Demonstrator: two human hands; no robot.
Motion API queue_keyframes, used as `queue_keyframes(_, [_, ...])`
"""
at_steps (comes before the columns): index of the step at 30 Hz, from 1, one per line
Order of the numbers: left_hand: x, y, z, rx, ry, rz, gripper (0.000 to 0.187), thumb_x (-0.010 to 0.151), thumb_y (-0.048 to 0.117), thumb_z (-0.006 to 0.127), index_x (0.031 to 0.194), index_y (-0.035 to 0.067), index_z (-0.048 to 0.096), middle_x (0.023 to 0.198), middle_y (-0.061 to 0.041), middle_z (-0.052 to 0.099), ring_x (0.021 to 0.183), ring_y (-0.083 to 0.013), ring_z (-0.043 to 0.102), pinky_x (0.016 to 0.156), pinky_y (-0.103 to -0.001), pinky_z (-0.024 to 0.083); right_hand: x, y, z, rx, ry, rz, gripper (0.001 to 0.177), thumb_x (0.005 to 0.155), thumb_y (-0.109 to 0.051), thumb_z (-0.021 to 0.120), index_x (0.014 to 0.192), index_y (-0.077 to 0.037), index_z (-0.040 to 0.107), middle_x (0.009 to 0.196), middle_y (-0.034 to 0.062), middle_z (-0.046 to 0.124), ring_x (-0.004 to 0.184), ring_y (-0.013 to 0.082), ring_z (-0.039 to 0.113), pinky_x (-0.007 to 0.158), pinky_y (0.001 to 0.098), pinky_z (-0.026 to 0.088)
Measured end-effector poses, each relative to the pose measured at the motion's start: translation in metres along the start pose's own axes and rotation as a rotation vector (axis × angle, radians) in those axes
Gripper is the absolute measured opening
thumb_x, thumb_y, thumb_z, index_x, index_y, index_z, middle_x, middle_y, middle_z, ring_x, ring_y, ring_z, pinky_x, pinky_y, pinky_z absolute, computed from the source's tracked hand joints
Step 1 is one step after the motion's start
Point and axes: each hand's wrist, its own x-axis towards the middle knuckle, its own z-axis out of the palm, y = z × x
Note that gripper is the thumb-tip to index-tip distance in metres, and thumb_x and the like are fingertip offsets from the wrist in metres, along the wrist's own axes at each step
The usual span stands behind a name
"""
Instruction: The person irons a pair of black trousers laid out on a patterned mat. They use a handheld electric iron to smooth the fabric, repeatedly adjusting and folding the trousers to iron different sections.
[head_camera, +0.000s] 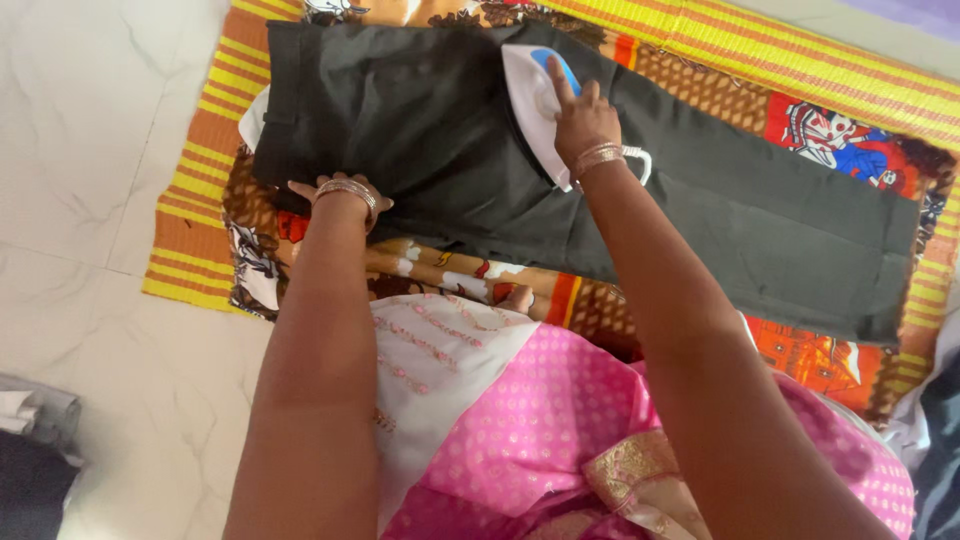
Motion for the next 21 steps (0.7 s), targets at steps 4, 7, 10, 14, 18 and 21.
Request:
queue_keyframes(4, [0.015, -0.013, 0.006, -0.032, 0.009, 0.075, 0.073, 0.095, 0.063, 0.059, 0.154, 0.023, 0.046, 0.166, -0.008, 0.034, 0.155, -0.034, 0.025, 0.12, -0.075, 0.009, -0.047, -0.004, -0.006, -0.057, -0.019, -0.336, 0.085, 0.096, -0.022, 0.067, 0.164, -0.038, 0.019, 0.116, 0.0233, 0.058, 0.096, 0.0403, 0.066, 0.083, 0.05, 0.056])
queue_keyframes(7, [0.02, -0.015, 0.01, -0.017, 0.032, 0.089, 0.076, 0.092, 0.064, 0.063, 0.154, 0.024, 0.047, 0.165, -0.007, 0.035, 0.154, -0.0338, 0.027, 0.12, -0.075, 0.01, -0.066, -0.014, -0.003, -0.067, -0.03, -0.402, 0.078, 0.1, -0.023, 0.064, 0.163, -0.041, 0.024, 0.111, 0.0201, 0.06, 0.095, 0.0373, 0.067, 0.084, 0.0485, 0.057])
queue_keyframes(10, [0.023, -0.012, 0.009, -0.008, 0.038, 0.092, 0.079, 0.089, 0.064, 0.067, 0.154, 0.023, 0.046, 0.164, -0.007, 0.036, 0.154, -0.0334, 0.027, 0.12, -0.075, 0.01, -0.051, -0.027, 0.003, -0.06, 0.058, -0.291, 0.077, 0.101, -0.018, 0.063, 0.165, -0.039, 0.026, 0.109, 0.019, 0.061, 0.095, 0.0365, 0.067, 0.083, 0.0488, 0.056])
queue_keyframes(14, [0.023, -0.017, 0.01, -0.043, 0.059, 0.117, 0.082, 0.088, 0.063, 0.069, 0.154, 0.022, 0.045, 0.162, -0.008, 0.038, 0.153, -0.0334, 0.028, 0.119, -0.074, 0.012, -0.002, -0.042, 0.003, -0.01, 0.149, -0.214, 0.081, 0.095, -0.02, 0.065, 0.163, -0.035, 0.025, 0.109, 0.0204, 0.061, 0.094, 0.0377, 0.067, 0.08, 0.0504, 0.056])
queue_keyframes(18, [0.028, -0.011, 0.01, -0.056, 0.054, 0.074, 0.093, 0.081, 0.063, 0.077, 0.155, 0.018, 0.042, 0.165, -0.009, 0.034, 0.154, -0.0328, 0.025, 0.121, -0.073, 0.013, -0.003, -0.037, -0.004, -0.011, 0.127, -0.302, 0.083, 0.093, -0.022, 0.067, 0.163, -0.032, 0.025, 0.11, 0.0221, 0.06, 0.092, 0.0401, 0.066, 0.081, 0.0505, 0.055])
queue_keyframes(21, [0.034, -0.017, 0.012, -0.084, 0.093, 0.017, 0.116, 0.071, 0.063, 0.086, 0.16, 0.014, 0.031, 0.167, -0.013, 0.028, 0.155, -0.0355, 0.023, 0.12, -0.07, 0.019, -0.031, -0.039, -0.008, -0.068, -0.091, -0.427, 0.078, 0.098, -0.028, 0.066, 0.162, -0.039, 0.024, 0.114, 0.0243, 0.059, 0.093, 0.0382, 0.067, 0.082, 0.0483, 0.056])
